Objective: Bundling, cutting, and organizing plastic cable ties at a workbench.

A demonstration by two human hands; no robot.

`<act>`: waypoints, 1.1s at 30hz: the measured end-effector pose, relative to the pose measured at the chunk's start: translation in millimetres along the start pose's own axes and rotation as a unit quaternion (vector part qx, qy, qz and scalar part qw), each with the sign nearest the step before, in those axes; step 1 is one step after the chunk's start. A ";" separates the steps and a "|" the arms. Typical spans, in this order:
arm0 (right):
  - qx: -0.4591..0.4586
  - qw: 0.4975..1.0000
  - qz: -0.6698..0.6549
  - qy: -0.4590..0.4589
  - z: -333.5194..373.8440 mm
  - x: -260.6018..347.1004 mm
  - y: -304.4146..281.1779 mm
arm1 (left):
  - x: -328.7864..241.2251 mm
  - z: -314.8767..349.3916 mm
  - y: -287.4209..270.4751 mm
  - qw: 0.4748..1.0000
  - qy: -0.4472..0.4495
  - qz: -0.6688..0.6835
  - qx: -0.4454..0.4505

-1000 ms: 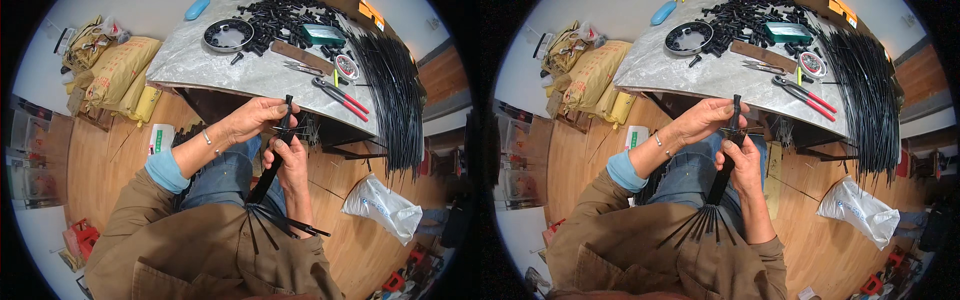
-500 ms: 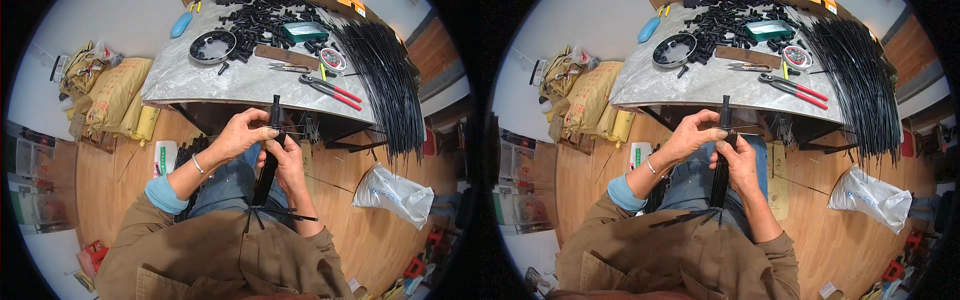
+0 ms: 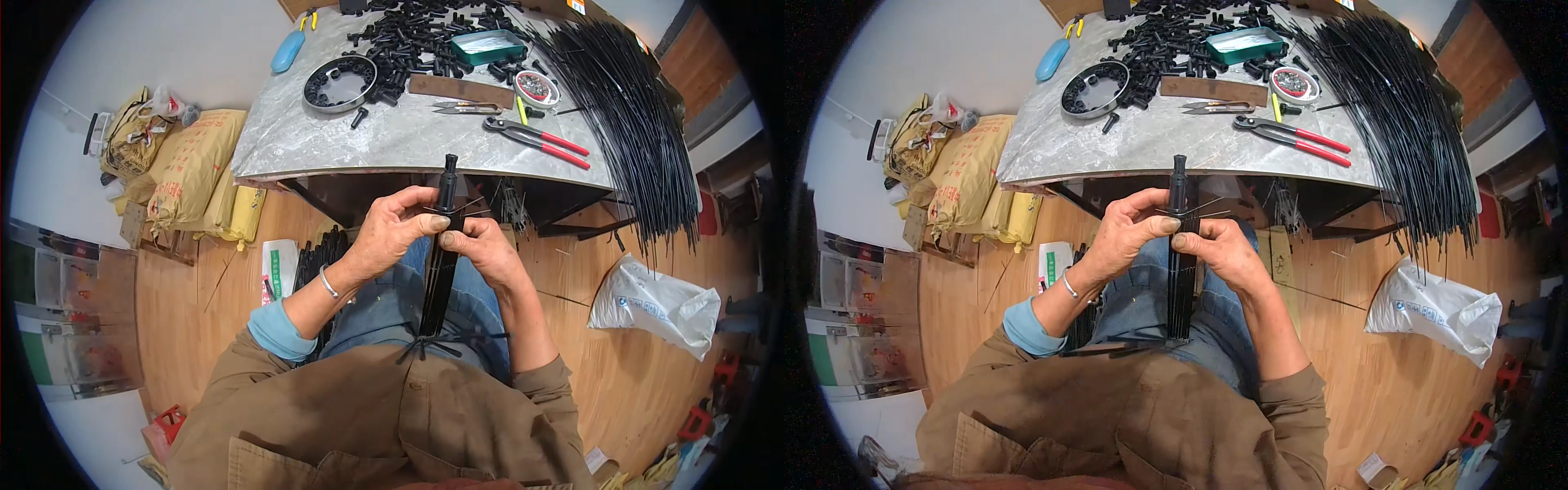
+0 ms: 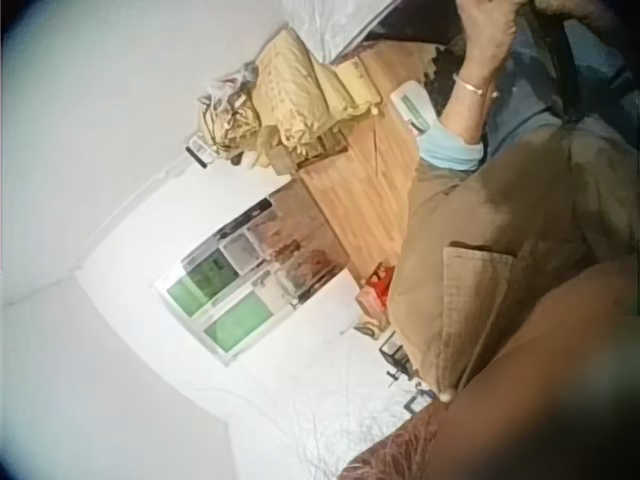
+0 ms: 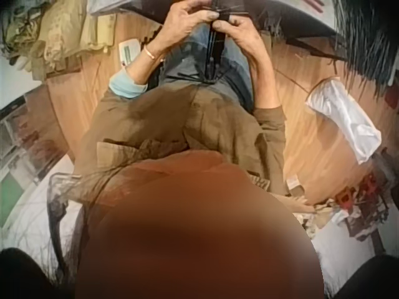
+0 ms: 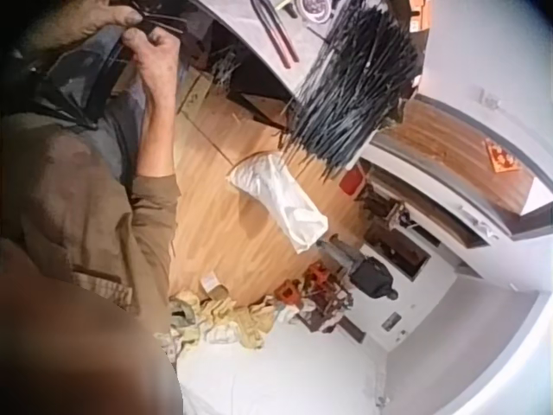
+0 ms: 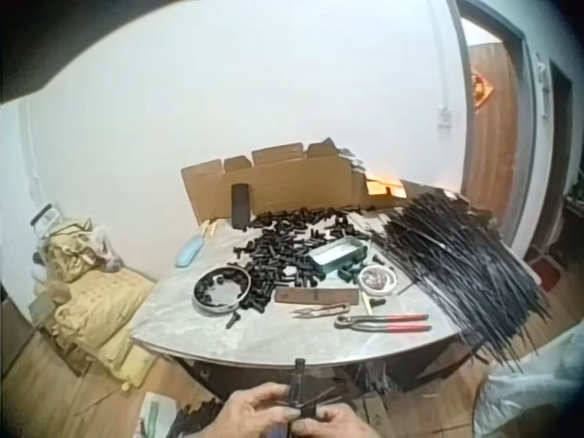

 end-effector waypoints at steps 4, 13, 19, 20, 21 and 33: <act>0.050 0.996 -0.061 0.052 -6.7 -20.7 -7.1 | 3.0 -2.7 -2.1 0.999 0.031 -0.029 0.021; 0.061 0.990 -0.118 0.054 -12.4 -42.4 -9.1 | 14.6 -2.3 -2.0 0.999 0.047 -0.023 0.001; -0.006 0.995 -0.090 0.048 -0.4 -26.1 -0.7 | 15.5 -6.1 2.3 0.994 0.031 0.101 0.040; -0.005 0.995 -0.090 0.048 0.4 -25.8 -0.7 | 15.4 -5.8 2.5 0.994 0.030 0.101 0.039; 0.002 0.994 -0.098 0.044 1.4 -25.0 -0.3 | 17.4 -5.4 4.1 0.991 0.015 0.124 0.046; -0.065 0.997 -0.045 0.003 8.7 -8.9 4.0 | 31.2 -6.7 7.5 0.970 -0.014 0.240 0.047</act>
Point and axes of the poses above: each hand's wrist, its own z-axis away from the middle knuckle, its own y-axis out of the palm, x = y × z, the point moved 6 cm from there along -z, towards the middle knuckle, and after that the axes turned 4 degrees about x, right-handed, at the moved point
